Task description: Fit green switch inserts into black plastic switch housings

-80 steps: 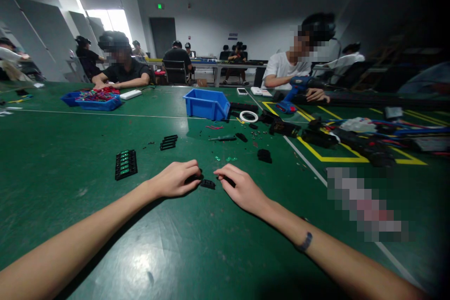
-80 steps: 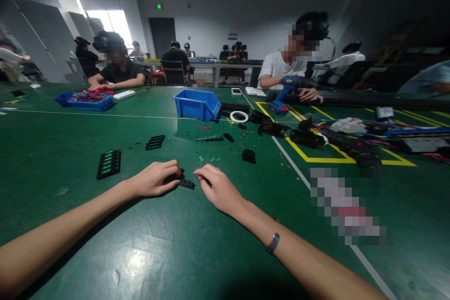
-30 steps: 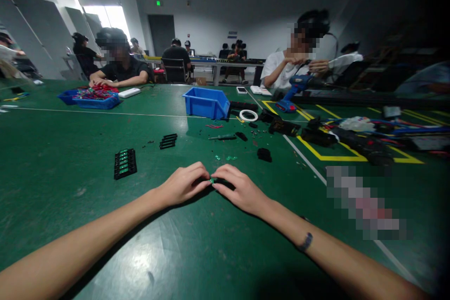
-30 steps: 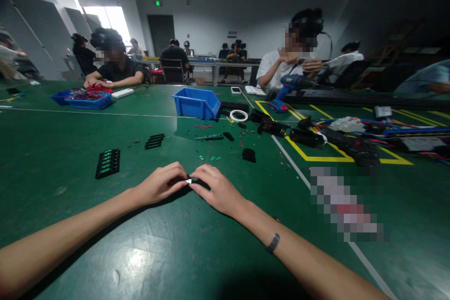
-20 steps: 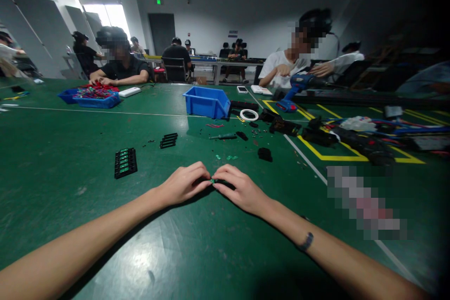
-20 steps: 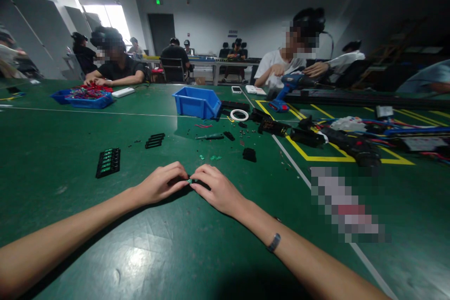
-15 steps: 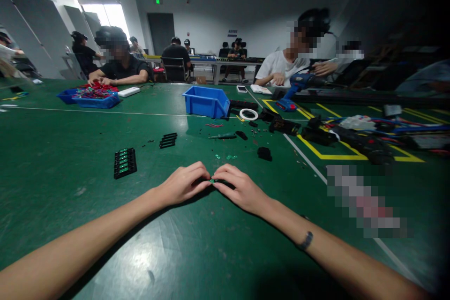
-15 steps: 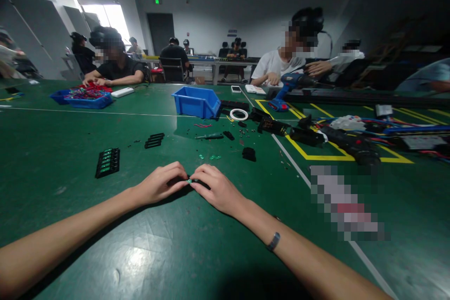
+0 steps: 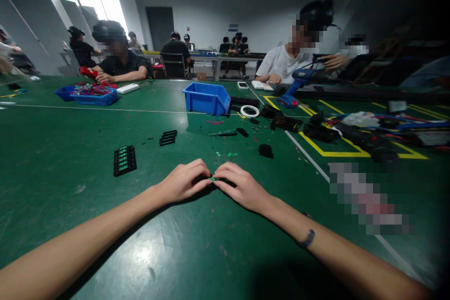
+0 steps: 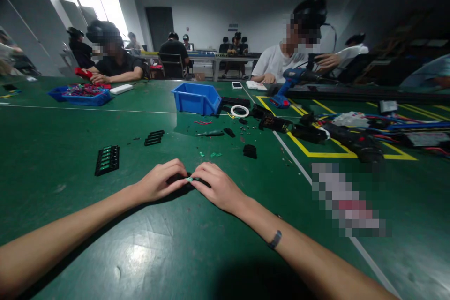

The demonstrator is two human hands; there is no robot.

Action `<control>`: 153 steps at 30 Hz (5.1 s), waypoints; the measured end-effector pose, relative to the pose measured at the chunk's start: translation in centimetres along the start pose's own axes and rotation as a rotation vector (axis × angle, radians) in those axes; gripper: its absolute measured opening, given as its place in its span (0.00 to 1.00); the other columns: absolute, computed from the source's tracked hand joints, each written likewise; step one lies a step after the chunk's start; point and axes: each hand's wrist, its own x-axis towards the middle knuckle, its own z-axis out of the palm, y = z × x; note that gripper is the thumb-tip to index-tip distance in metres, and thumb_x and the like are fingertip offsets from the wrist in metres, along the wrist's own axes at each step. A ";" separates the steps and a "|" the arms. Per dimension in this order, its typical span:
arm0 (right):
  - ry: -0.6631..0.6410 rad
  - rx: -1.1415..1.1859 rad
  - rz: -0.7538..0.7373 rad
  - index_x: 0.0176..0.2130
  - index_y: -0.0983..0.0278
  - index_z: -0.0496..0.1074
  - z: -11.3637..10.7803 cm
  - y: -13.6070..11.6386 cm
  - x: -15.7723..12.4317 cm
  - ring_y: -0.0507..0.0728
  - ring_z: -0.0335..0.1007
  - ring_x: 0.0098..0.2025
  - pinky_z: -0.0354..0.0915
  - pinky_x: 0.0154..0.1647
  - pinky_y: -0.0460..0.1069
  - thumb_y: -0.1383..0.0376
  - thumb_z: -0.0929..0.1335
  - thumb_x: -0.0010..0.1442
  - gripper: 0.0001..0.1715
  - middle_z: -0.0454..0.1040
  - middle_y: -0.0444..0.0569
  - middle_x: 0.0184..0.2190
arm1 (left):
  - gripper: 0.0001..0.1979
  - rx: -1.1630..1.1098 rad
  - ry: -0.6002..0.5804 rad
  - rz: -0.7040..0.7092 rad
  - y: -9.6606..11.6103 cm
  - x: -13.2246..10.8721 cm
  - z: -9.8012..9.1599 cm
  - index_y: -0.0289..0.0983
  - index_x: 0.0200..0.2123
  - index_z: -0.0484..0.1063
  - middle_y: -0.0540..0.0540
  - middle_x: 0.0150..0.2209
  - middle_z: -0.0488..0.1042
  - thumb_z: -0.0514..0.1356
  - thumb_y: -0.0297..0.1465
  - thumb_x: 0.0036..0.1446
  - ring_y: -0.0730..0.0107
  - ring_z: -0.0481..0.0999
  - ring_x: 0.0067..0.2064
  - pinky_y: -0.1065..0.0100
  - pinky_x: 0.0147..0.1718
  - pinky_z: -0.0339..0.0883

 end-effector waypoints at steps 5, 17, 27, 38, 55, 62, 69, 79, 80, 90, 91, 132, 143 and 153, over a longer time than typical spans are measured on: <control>0.105 0.075 0.082 0.45 0.61 0.75 -0.4 -0.1 0.3 0.59 0.72 0.46 0.67 0.50 0.54 0.67 0.68 0.69 0.06 0.74 0.51 0.42 | 0.17 0.085 -0.009 -0.068 -0.2 0.1 -0.8 0.37 0.51 0.69 0.42 0.44 0.72 0.58 0.42 0.67 0.66 0.74 0.40 0.67 0.37 0.67; 0.222 0.326 0.435 0.38 0.61 0.77 -1.1 1.9 1.4 0.58 0.74 0.41 0.68 0.43 0.51 0.63 0.70 0.66 0.05 0.76 0.49 0.37 | 0.13 0.091 -0.215 -0.143 -1.0 1.3 -1.1 0.39 0.51 0.71 0.43 0.44 0.73 0.52 0.37 0.72 0.65 0.76 0.41 0.66 0.39 0.69; 0.241 0.570 0.612 0.35 0.62 0.76 -1.6 3.7 0.5 0.57 0.74 0.35 0.70 0.35 0.49 0.58 0.70 0.65 0.10 0.74 0.50 0.35 | 0.08 -0.123 -0.145 -0.387 -1.7 2.9 -0.6 0.40 0.48 0.71 0.44 0.44 0.72 0.54 0.33 0.71 0.66 0.75 0.43 0.66 0.42 0.70; 0.057 0.412 0.561 0.36 0.59 0.76 -2.8 3.1 1.1 0.57 0.73 0.36 0.68 0.39 0.49 0.58 0.66 0.69 0.13 0.75 0.47 0.33 | 0.09 -0.094 -0.188 -0.362 -1.9 2.2 -0.9 0.42 0.50 0.70 0.44 0.46 0.72 0.54 0.33 0.70 0.62 0.76 0.44 0.62 0.41 0.71; 0.061 0.369 0.472 0.38 0.59 0.77 -2.2 2.8 1.3 0.57 0.74 0.34 0.69 0.34 0.51 0.59 0.69 0.67 0.07 0.77 0.48 0.34 | 0.07 -0.141 -0.167 -0.338 -2.7 2.0 -0.4 0.41 0.47 0.70 0.45 0.43 0.72 0.54 0.33 0.70 0.65 0.75 0.42 0.65 0.39 0.70; 0.165 0.317 0.458 0.36 0.61 0.77 -1.3 2.5 1.2 0.58 0.74 0.37 0.70 0.37 0.50 0.62 0.70 0.65 0.06 0.77 0.50 0.34 | 0.09 -0.057 -0.093 -0.292 -2.2 2.7 -0.1 0.39 0.46 0.72 0.45 0.42 0.73 0.55 0.36 0.70 0.67 0.75 0.40 0.67 0.38 0.69; 0.177 0.226 0.311 0.40 0.62 0.78 -1.3 2.4 1.8 0.56 0.73 0.37 0.70 0.38 0.51 0.64 0.70 0.66 0.05 0.76 0.49 0.36 | 0.09 -0.024 -0.081 -0.194 -2.6 3.6 0.4 0.38 0.48 0.73 0.44 0.44 0.73 0.57 0.34 0.69 0.67 0.75 0.41 0.67 0.40 0.68; 0.107 0.170 0.237 0.39 0.62 0.78 -1.0 4.1 3.0 0.55 0.71 0.34 0.67 0.36 0.50 0.64 0.70 0.67 0.05 0.74 0.48 0.34 | 0.06 -0.150 -0.035 -0.288 -3.2 3.4 0.4 0.38 0.45 0.74 0.47 0.40 0.71 0.61 0.30 0.65 0.71 0.72 0.37 0.71 0.34 0.64; 0.108 0.170 0.242 0.39 0.62 0.78 -1.0 4.2 2.9 0.55 0.71 0.34 0.67 0.36 0.50 0.64 0.70 0.67 0.05 0.74 0.48 0.34 | 0.06 -0.150 -0.039 -0.290 -3.1 3.4 0.4 0.38 0.45 0.75 0.47 0.40 0.71 0.60 0.30 0.66 0.71 0.71 0.37 0.71 0.34 0.64; 0.106 0.132 0.276 0.40 0.63 0.78 -0.5 3.8 3.0 0.53 0.69 0.33 0.65 0.34 0.48 0.67 0.70 0.66 0.04 0.74 0.48 0.35 | 0.06 -0.149 -0.044 -0.257 -3.0 3.2 0.2 0.37 0.45 0.75 0.47 0.40 0.71 0.59 0.29 0.66 0.71 0.71 0.37 0.71 0.35 0.63; 0.104 0.129 0.256 0.41 0.63 0.78 -0.4 3.7 3.0 0.54 0.70 0.34 0.65 0.35 0.48 0.67 0.70 0.66 0.04 0.74 0.48 0.36 | 0.06 -0.147 -0.044 -0.258 -3.0 3.2 0.2 0.37 0.44 0.75 0.47 0.40 0.71 0.60 0.29 0.66 0.71 0.71 0.37 0.71 0.35 0.63; 0.067 0.133 0.185 0.42 0.63 0.78 -0.9 4.1 2.4 0.54 0.71 0.36 0.67 0.37 0.49 0.67 0.71 0.66 0.04 0.74 0.49 0.37 | 0.13 0.004 -0.065 -0.212 -2.1 2.6 0.0 0.39 0.52 0.71 0.44 0.45 0.73 0.58 0.37 0.68 0.69 0.74 0.37 0.69 0.33 0.67; 0.034 0.152 0.128 0.45 0.62 0.78 -1.0 3.9 2.3 0.57 0.73 0.40 0.70 0.43 0.52 0.66 0.70 0.68 0.06 0.76 0.51 0.40 | 0.14 -0.025 -0.074 -0.180 -2.1 2.6 -0.2 0.39 0.54 0.71 0.43 0.47 0.73 0.56 0.37 0.69 0.67 0.75 0.41 0.68 0.37 0.69; 0.002 0.145 0.099 0.46 0.62 0.78 -1.0 3.8 2.2 0.57 0.73 0.43 0.70 0.45 0.52 0.67 0.70 0.68 0.08 0.76 0.51 0.41 | 0.12 -0.025 -0.086 -0.164 -2.3 2.6 -0.1 0.39 0.52 0.71 0.43 0.47 0.73 0.53 0.36 0.72 0.66 0.76 0.45 0.66 0.44 0.71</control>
